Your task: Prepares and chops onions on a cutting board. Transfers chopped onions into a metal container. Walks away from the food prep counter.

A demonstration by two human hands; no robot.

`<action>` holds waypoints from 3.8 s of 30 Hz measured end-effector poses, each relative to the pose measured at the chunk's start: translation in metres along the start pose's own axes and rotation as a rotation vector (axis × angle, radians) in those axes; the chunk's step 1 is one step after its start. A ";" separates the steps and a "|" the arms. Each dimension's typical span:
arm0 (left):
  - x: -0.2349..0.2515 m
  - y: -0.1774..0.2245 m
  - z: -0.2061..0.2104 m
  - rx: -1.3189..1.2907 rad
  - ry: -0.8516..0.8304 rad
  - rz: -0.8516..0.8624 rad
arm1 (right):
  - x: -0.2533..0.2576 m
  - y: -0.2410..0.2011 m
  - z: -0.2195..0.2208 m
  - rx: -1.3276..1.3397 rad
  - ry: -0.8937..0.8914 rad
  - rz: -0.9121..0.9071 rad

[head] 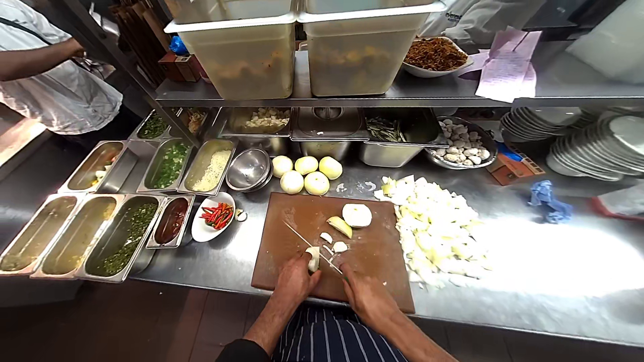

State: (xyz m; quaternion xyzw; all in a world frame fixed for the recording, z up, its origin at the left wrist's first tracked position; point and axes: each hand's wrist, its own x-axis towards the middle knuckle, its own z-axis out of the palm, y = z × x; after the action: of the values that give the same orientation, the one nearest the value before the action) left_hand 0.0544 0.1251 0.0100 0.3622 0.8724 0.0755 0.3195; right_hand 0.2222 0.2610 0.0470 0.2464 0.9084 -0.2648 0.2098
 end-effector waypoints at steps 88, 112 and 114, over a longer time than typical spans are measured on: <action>0.071 0.047 0.045 0.203 0.402 0.656 | -0.070 0.073 -0.025 0.239 -0.230 0.304; 0.114 0.194 0.120 0.073 0.312 0.639 | -0.143 0.162 0.104 0.968 0.637 0.598; 0.128 0.233 0.126 0.087 0.314 0.606 | -0.141 0.171 0.106 1.037 0.651 0.624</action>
State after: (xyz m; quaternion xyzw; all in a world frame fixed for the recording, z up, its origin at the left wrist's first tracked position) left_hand 0.1986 0.3690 -0.0686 0.6020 0.7661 0.1846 0.1288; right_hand 0.4552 0.2780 -0.0271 0.6323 0.5674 -0.5051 -0.1525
